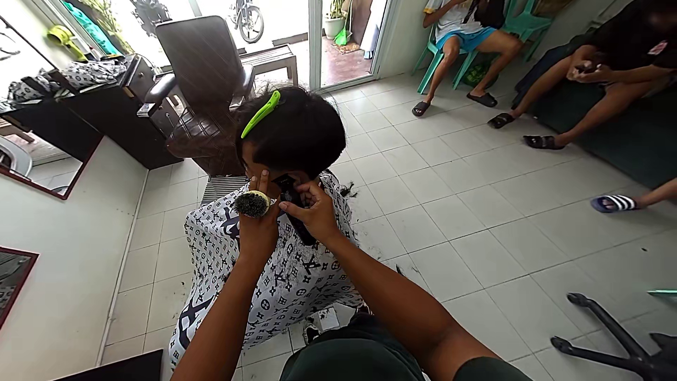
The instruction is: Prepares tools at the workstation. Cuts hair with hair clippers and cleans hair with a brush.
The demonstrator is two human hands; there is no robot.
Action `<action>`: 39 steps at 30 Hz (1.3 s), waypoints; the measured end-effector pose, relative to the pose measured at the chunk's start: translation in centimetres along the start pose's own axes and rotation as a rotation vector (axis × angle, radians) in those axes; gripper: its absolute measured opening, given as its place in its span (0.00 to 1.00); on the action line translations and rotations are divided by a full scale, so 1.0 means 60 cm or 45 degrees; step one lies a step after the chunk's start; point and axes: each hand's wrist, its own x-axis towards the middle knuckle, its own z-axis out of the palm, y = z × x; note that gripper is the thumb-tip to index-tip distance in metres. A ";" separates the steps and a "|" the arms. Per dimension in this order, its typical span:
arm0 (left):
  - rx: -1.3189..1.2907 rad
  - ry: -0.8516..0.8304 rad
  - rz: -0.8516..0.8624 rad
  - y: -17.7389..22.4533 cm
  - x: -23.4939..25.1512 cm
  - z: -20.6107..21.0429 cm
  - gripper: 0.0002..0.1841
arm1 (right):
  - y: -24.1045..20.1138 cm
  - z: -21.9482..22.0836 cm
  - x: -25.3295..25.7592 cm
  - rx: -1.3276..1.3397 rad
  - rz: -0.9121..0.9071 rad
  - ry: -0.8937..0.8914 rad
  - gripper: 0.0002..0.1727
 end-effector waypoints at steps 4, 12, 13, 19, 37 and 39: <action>-0.160 0.054 0.196 -0.001 -0.007 0.002 0.24 | 0.000 -0.050 -0.022 0.025 -0.107 -0.046 0.22; -1.715 -0.554 -0.248 0.131 0.094 -0.037 0.09 | 0.040 -0.252 -0.056 0.272 0.100 0.294 0.15; -1.672 -0.532 -0.337 0.141 0.107 -0.020 0.10 | 0.044 -0.277 -0.057 0.265 0.132 0.344 0.15; -0.927 -0.525 -0.140 0.246 0.153 0.028 0.14 | 0.084 -0.461 -0.057 0.276 0.268 0.470 0.15; 1.015 0.452 -0.394 0.225 0.280 0.069 0.20 | 0.251 -0.776 0.378 0.417 0.603 -0.194 0.13; 1.080 0.444 -0.384 0.222 0.266 0.070 0.19 | 0.271 -0.745 0.450 0.413 0.660 -0.263 0.15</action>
